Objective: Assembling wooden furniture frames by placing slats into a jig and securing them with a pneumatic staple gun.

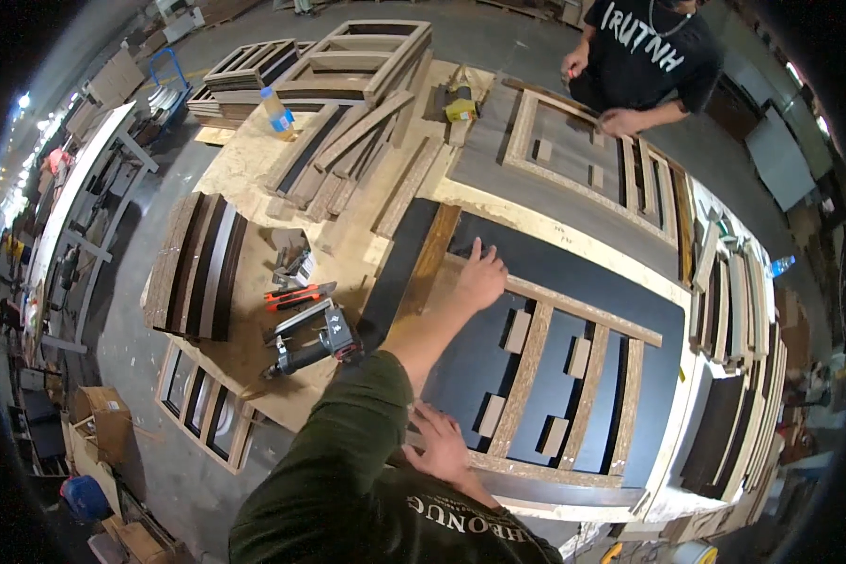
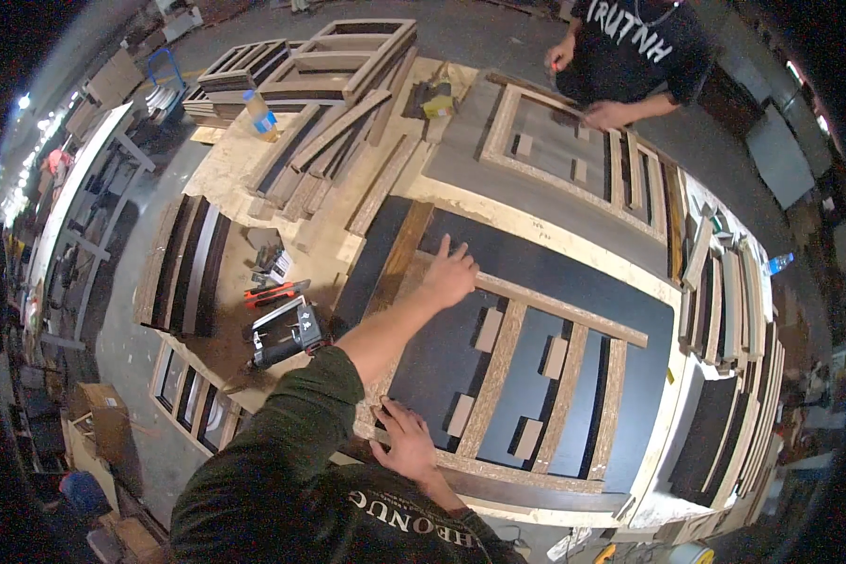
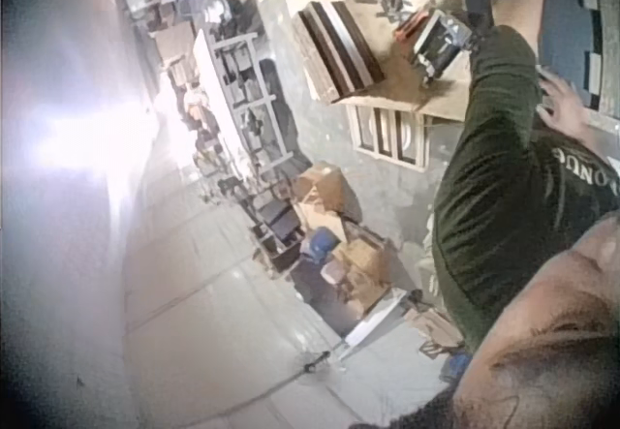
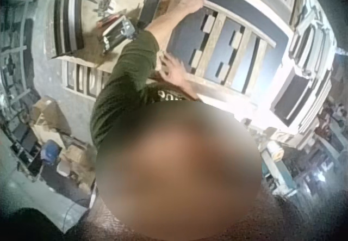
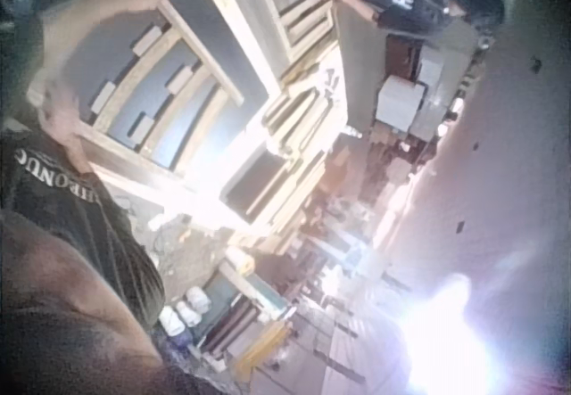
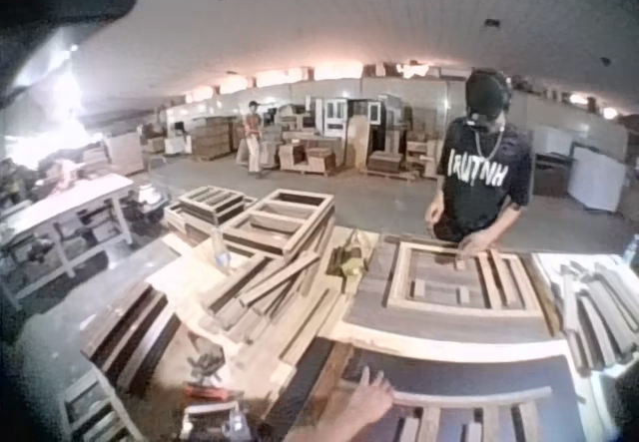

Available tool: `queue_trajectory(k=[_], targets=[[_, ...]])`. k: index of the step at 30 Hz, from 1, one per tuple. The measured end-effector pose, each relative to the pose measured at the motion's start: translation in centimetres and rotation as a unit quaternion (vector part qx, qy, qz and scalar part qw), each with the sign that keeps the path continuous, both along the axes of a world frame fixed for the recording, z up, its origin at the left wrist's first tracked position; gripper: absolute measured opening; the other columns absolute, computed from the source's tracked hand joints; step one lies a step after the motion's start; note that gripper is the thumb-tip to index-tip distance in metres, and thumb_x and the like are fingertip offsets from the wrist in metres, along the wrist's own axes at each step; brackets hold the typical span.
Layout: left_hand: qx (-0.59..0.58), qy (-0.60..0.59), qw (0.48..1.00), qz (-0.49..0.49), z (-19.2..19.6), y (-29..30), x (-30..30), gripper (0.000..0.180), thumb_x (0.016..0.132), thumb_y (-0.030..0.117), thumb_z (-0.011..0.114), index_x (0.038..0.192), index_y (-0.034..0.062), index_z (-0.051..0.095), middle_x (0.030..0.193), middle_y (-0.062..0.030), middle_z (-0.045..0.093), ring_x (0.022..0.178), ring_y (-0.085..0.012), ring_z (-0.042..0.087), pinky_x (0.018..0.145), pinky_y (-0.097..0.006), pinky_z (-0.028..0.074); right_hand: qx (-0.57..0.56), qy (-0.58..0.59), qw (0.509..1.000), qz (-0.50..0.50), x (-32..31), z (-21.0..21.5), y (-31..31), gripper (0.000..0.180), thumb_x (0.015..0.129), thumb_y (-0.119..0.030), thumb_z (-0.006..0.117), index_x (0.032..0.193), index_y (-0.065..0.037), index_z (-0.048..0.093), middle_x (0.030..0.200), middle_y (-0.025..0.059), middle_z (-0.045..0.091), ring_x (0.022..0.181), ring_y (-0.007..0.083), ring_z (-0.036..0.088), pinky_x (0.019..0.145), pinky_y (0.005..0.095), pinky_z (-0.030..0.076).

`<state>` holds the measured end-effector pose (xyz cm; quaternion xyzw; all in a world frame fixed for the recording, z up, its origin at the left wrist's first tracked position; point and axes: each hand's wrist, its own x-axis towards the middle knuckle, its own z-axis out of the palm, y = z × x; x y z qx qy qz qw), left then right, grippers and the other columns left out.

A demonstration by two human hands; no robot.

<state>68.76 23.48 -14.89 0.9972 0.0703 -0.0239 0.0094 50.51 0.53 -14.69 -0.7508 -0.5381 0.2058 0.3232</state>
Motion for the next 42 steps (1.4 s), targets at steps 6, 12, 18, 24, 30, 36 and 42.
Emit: queue_trajectory(k=[6,12,18,24,30,36,42], targets=[[0.012,-0.028,0.999,-0.044,-0.2,3.3,-0.6,0.038,0.078,0.038,0.064,0.104,0.0106,0.066,0.114,-0.0075,0.06,0.131,-0.0276,0.036,0.106,-0.065,0.016,0.002,0.027,1.0,0.006,0.4,0.9,1.0,0.058,0.076,-0.026,0.066,0.128,-0.008,0.049,0.138,0.0115,0.042,0.123,0.0282,0.045,0.099,0.0432,0.038],[-0.068,-0.067,0.995,0.041,0.6,3.5,-4.0,0.058,0.083,0.032,0.063,0.135,0.0148,0.042,0.147,-0.014,0.028,0.139,-0.0342,0.019,0.109,-0.059,0.018,-0.004,0.007,1.0,-0.004,0.6,0.1,0.5,0.055,0.076,-0.026,0.062,0.127,-0.006,0.05,0.137,0.013,0.043,0.12,0.0288,0.047,0.098,0.0442,0.038],[-0.199,-0.187,0.959,0.073,0.0,-1.0,-17.6,0.066,0.083,0.033,0.063,0.138,0.0055,0.036,0.141,-0.0242,0.033,0.131,-0.0438,0.029,0.106,-0.05,0.028,0.024,0.014,1.0,0.01,1.0,0.0,-0.1,0.056,0.075,-0.026,0.063,0.126,-0.006,0.048,0.136,0.0132,0.042,0.124,0.03,0.042,0.102,0.044,0.034],[-0.302,-0.273,0.884,0.229,-1.9,-6.1,-27.7,0.045,0.083,0.018,0.063,0.124,0.0048,0.051,0.129,-0.0206,0.048,0.12,-0.0394,0.044,0.1,-0.043,0.038,0.011,0.015,0.999,0.037,0.8,0.5,0.3,0.062,0.07,-0.017,0.067,0.128,-0.008,0.046,0.139,0.0129,0.04,0.125,0.0304,0.042,0.102,0.0469,0.033],[-0.35,-0.355,0.802,0.327,-0.2,-7.0,-33.1,0.012,0.084,0.008,0.061,0.093,0.0015,0.066,0.091,-0.0145,0.065,0.08,-0.0284,0.063,0.081,-0.035,0.048,-0.054,-0.019,0.993,0.105,1.7,0.8,-0.2,0.071,0.071,-0.017,0.066,0.137,-0.014,0.039,0.147,0.0095,0.031,0.129,0.0297,0.038,0.107,0.049,0.027],[-0.339,-0.306,0.833,0.312,-0.4,-9.2,-34.3,0.008,0.082,0.01,0.064,0.087,0.0047,0.066,0.074,-0.0118,0.061,0.066,-0.0304,0.058,0.057,-0.034,0.047,-0.043,-0.032,0.994,0.092,1.4,1.1,-0.3,0.07,0.073,-0.019,0.065,0.136,-0.009,0.039,0.146,0.0115,0.032,0.132,0.0316,0.034,0.107,0.0486,0.027],[-0.21,-0.386,0.881,0.176,6.1,-6.1,-25.2,0.028,0.077,0.006,0.06,0.105,0.0085,0.061,0.105,-0.0123,0.055,0.098,-0.035,0.051,0.085,-0.043,0.042,-0.014,-0.039,0.994,0.1,1.7,0.3,-0.1,0.07,0.072,-0.021,0.065,0.136,-0.007,0.038,0.142,0.014,0.036,0.13,0.0328,0.035,0.107,0.0478,0.027]])
